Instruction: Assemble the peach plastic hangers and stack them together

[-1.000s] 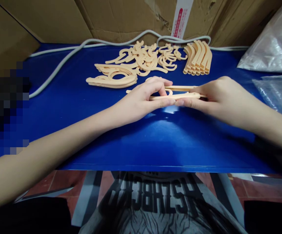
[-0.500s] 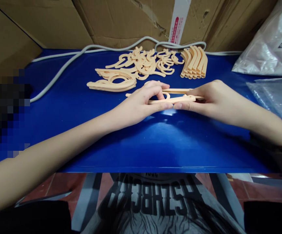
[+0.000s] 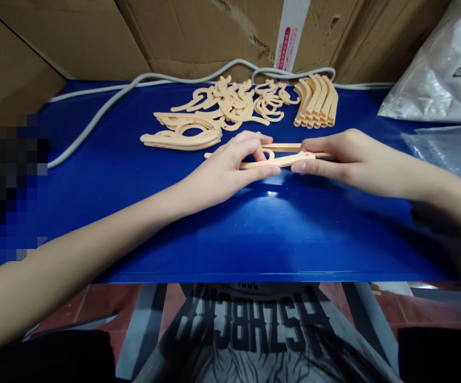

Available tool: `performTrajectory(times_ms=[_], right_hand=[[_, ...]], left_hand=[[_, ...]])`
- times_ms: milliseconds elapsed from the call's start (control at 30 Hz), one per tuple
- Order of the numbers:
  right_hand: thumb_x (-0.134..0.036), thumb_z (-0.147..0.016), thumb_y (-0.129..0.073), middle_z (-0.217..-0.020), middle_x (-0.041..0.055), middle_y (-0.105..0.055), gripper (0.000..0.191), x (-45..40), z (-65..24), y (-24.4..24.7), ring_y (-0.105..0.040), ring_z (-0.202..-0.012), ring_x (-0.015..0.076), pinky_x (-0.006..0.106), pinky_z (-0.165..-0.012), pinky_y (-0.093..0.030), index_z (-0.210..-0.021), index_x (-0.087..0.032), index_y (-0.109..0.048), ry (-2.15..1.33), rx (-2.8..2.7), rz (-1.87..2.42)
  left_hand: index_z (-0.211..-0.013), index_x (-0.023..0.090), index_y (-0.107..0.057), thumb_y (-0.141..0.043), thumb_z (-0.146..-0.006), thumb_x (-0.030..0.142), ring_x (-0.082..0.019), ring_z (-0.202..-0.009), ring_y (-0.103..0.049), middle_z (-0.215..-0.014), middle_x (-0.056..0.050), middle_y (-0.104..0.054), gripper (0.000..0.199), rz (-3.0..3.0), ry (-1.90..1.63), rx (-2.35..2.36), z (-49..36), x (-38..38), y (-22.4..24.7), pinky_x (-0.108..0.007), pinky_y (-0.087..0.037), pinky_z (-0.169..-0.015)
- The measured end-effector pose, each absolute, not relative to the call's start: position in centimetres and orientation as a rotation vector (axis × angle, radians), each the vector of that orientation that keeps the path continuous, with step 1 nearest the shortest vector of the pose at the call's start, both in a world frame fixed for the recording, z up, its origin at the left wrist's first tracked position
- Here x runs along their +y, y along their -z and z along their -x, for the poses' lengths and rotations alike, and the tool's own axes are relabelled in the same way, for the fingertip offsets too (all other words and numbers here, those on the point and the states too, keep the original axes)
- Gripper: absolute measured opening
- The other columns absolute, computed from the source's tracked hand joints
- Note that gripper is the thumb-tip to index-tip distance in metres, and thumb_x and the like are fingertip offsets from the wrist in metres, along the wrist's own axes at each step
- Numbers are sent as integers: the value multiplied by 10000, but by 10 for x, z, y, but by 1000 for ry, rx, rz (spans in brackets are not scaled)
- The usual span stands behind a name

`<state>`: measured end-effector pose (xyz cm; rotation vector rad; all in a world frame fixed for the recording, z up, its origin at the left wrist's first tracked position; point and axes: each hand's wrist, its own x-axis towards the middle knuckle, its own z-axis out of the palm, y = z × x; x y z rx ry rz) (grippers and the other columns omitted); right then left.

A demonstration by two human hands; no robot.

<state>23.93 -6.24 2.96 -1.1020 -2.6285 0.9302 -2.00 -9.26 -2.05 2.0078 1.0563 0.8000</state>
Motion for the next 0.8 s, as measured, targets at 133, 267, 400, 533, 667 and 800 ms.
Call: performTrajectory(times_ms=[133,267,400,533,667,800], right_hand=[[-818,-1010,-511,-654,-20,-528,647,-65,-237,-31,-438,-614,144,343,-626,-287,-838,-212,-658,-829,-2666,1143],[-774,-1049,-463,-635,-13,-501,620,-67,-235,-31,-417,-580,141,361,-638,-260,-797,-223,-595,-647,-2723,1178],[-697,-1074,-476,-641,-13,-503,557,-68,-236,-32,-401,-573,139,358,-644,-241,-811,-222,-599,-525,-2764,1204],[-772,-1055,-443,-594,-20,-472,631,-67,-237,-31,-373,-537,137,352,-613,-228,-747,-233,-560,-450,-2765,1191],[-810,-1043,-441,-583,-17,-469,665,-64,-239,-29,-359,-532,146,359,-610,-224,-742,-238,-594,-382,-2750,1183],[-754,-1060,-459,-582,-16,-464,610,-63,-240,-26,-372,-535,157,359,-611,-227,-755,-244,-598,-379,-2783,1144]], left_hand=[[-869,234,-596,-680,-950,504,-292,-1572,-501,-1550,-104,-659,295,-2025,-785,1067,21,-92,21,-526,-380,-1310],[-870,231,-613,-686,-946,506,-298,-1558,-517,-1547,-100,-662,294,-2046,-800,1067,22,-90,23,-526,-385,-1308],[-863,231,-622,-684,-947,493,-283,-1552,-525,-1540,-95,-670,282,-2056,-821,1067,21,-90,25,-504,-378,-1315],[-866,225,-623,-693,-951,492,-288,-1538,-538,-1529,-114,-676,290,-2051,-827,1063,21,-91,23,-501,-374,-1315],[-861,227,-594,-685,-958,507,-303,-1545,-520,-1526,-108,-672,310,-2015,-799,1066,21,-91,21,-526,-391,-1297],[-872,228,-602,-682,-956,501,-306,-1548,-514,-1532,-102,-668,296,-2043,-788,1071,23,-89,22,-541,-355,-1321]])
